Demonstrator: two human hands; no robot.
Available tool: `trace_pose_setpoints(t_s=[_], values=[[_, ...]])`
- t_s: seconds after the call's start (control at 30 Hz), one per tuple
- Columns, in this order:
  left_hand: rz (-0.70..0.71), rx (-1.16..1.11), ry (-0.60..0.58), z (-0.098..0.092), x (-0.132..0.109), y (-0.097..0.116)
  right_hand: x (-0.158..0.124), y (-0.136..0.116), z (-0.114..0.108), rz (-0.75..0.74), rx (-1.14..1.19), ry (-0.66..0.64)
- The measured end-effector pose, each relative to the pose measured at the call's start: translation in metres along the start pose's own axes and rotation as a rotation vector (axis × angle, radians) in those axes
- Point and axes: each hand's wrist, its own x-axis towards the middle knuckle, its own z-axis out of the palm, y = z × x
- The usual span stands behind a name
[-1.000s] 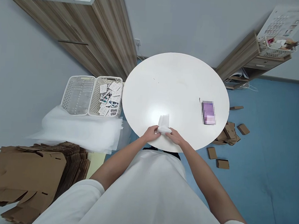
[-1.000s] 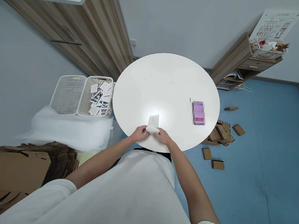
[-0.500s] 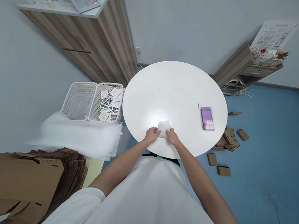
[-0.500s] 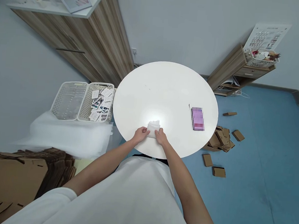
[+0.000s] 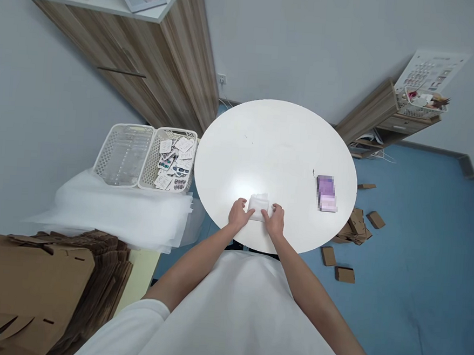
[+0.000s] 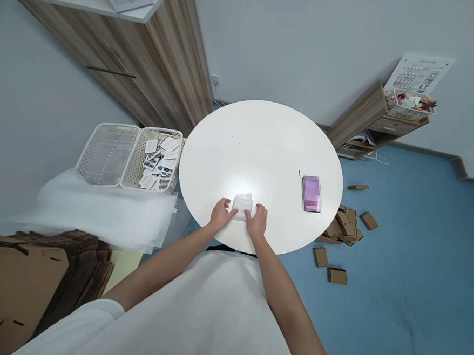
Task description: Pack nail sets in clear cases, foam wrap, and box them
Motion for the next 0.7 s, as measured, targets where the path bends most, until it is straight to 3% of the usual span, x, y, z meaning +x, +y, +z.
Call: trace_pose_setpoints(t_s=[0.17,0.27,0.43,0.6,0.7], values=[[0.266,-0.006,0.029,0.005,-0.012,-0.003,-0.004,0.009,-0.013,-0.368,-0.039,-0.088],[0.362,0.061,0.005,0.007,-0.019,-0.007,-0.005,0.013,-0.016,-0.478,-0.101,-0.189],[0.292,0.081,-0.009,0.011,-0.022,-0.008,0.003,0.021,-0.014,-0.434,-0.033,-0.311],[0.206,0.049,0.026,0.014,-0.028,0.000,0.006,0.025,-0.018,-0.284,0.138,-0.438],[0.097,-0.007,0.049,0.013,-0.033,0.003,0.006,0.028,-0.026,-0.258,0.231,-0.548]])
